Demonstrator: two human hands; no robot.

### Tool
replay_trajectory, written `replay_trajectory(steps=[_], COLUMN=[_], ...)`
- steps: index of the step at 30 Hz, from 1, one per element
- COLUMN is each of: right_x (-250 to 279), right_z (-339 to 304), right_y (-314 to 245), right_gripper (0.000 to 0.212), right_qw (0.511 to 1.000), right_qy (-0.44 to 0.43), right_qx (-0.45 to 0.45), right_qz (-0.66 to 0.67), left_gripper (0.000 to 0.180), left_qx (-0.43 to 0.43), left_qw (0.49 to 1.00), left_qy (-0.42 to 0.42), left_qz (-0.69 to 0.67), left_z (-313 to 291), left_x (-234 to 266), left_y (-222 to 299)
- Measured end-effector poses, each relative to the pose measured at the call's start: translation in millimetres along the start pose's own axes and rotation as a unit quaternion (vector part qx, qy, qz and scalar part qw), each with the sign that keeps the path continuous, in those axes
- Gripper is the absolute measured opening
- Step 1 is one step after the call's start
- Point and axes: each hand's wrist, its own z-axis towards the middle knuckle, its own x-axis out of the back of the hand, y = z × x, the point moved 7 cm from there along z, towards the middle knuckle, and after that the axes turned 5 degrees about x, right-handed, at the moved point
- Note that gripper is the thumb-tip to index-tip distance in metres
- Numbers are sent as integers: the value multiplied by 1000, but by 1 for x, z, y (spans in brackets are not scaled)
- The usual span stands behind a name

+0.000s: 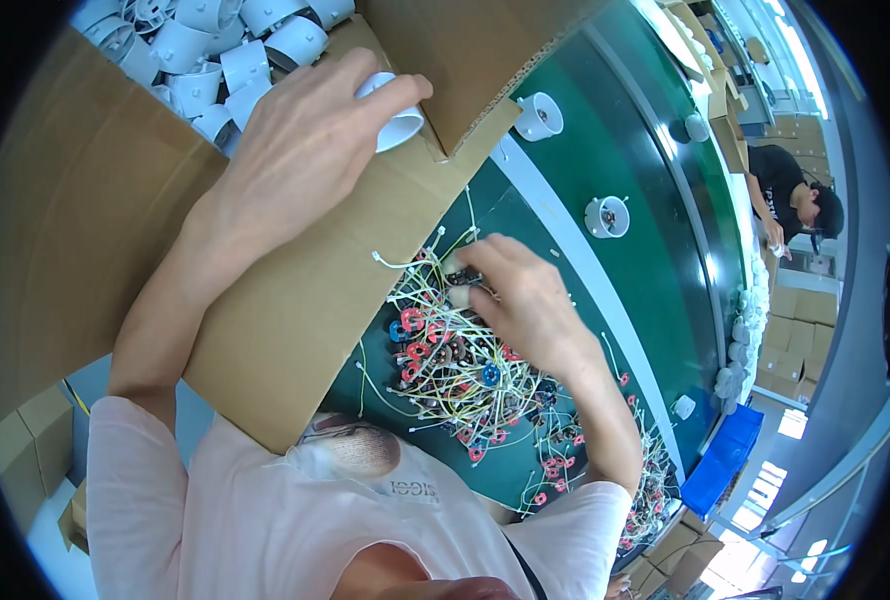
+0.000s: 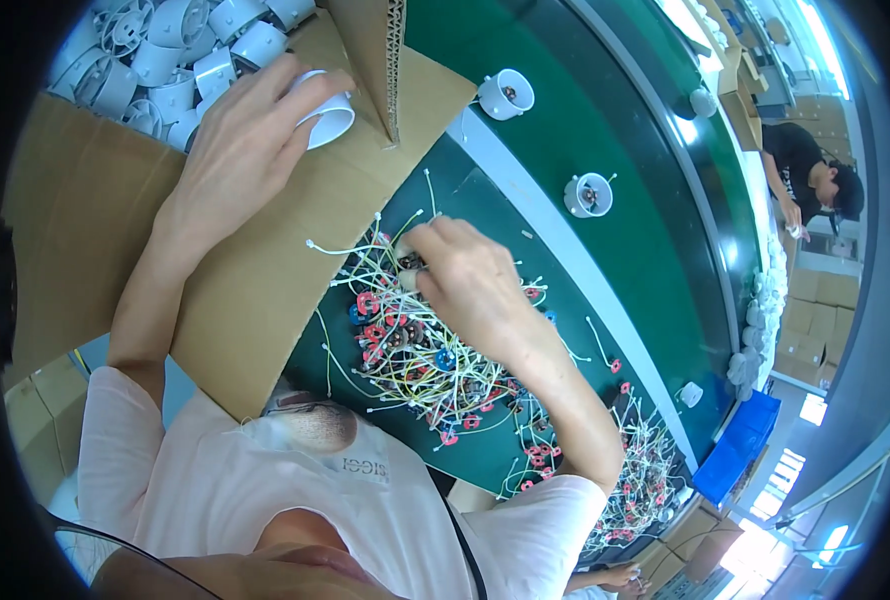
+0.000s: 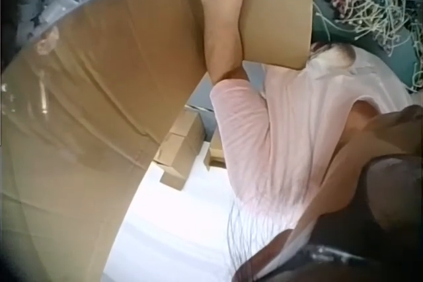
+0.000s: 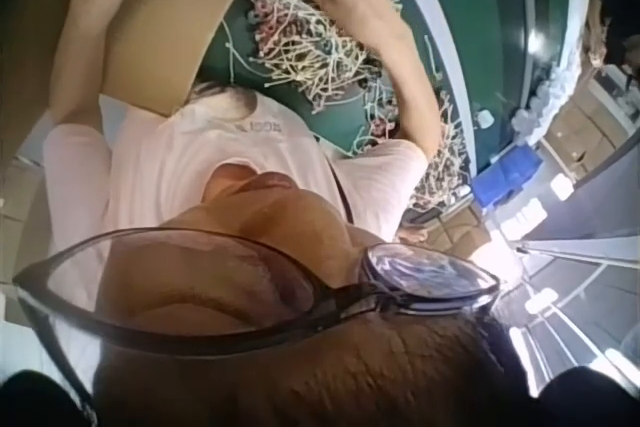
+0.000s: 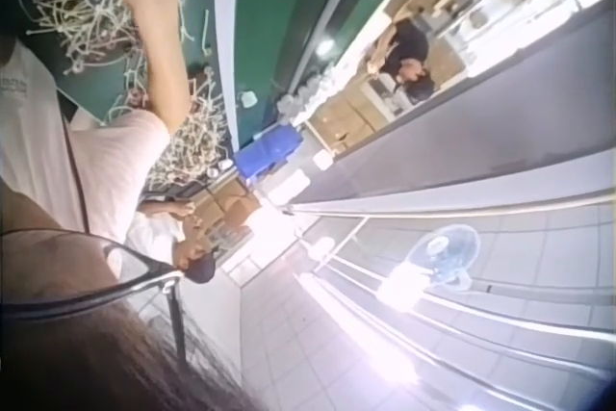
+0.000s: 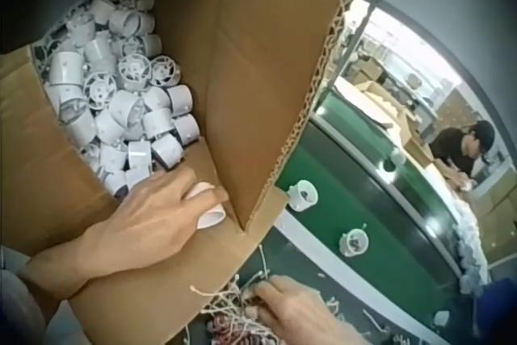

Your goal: Assembling electronic components into plastic bulb housings at a factory workstation.

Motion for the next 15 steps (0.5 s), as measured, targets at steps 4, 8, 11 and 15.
replay_trajectory(steps=[4,8,11,15], right_x=[-8,5,25,45], right_z=[2,-2,-11,-23], right_y=[-2,1,-1,-24], right_gripper=[27,28,30,31], right_qw=[999,990,991,989], right_qy=[-6,2,51,119], right_qx=[29,-80,-78,5], right_qz=[-13,116,97,-82], left_gripper=[38,40,49,57], left_qx=[105,155,160,129], left_qw=[968,899,890,891], left_qy=[-164,-228,-286,-275], left_qz=[-155,-340,-317,-337], left_z=[-15,-31,-31,-30], left_x=[0,-20,-21,-27], left_y=[21,20,17,11])
